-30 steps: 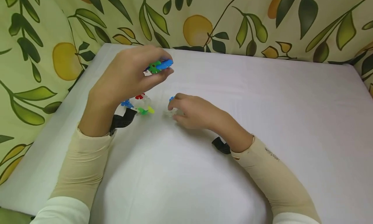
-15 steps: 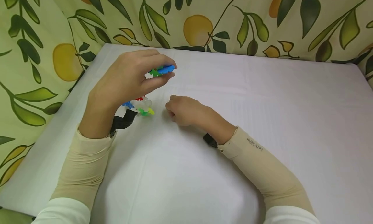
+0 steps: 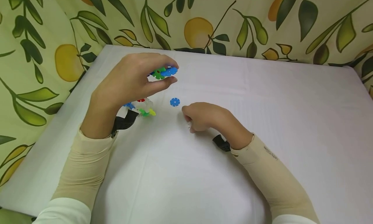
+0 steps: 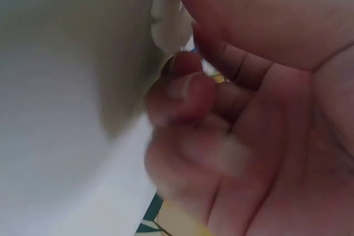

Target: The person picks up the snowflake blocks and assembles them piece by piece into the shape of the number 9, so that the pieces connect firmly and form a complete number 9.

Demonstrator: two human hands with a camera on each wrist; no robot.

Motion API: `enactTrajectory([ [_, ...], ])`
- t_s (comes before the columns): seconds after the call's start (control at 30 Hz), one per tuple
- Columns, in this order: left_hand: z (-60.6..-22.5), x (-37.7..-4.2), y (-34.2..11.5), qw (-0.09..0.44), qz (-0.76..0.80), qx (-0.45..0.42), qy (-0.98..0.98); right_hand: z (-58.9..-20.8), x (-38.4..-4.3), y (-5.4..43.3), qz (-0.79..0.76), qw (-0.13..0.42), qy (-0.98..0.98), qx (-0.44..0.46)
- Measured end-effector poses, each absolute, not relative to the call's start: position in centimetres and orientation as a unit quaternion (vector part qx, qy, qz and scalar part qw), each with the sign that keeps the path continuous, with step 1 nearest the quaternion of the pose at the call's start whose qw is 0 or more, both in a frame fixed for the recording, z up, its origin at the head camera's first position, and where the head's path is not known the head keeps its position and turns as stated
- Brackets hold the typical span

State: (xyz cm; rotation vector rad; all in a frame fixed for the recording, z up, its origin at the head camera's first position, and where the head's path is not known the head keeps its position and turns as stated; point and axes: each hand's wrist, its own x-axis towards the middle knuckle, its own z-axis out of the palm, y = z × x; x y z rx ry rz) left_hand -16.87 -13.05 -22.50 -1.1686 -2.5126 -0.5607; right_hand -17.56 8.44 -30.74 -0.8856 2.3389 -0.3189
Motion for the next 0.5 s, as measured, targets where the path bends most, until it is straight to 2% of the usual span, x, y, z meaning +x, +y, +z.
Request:
enactTrajectory([
  [0.13,-22.6,-16.9,-13.1,0.155,-0.192,-0.409,-0.879,-30.4,-17.4,9.2,-0.127,0.319,0.884,-0.317],
  [0.27,-22.7,-16.9,-13.1,0.156,-0.201,-0.417,-0.873,-28.7,-17.0,10.3,-0.213,0.318,0.856,-0.347],
  [0.37,-22.7,-16.8,-13.0,0.151,-0.207,-0.419,-0.871,-26.7,-16.3,11.6,-0.338,0.231,0.822,-0.395],
  [0.5,-22.7,-16.7,-12.8,0.143,-0.205,-0.418,-0.874,-24.5,-15.1,13.0,-0.44,0.019,0.776,-0.452],
])
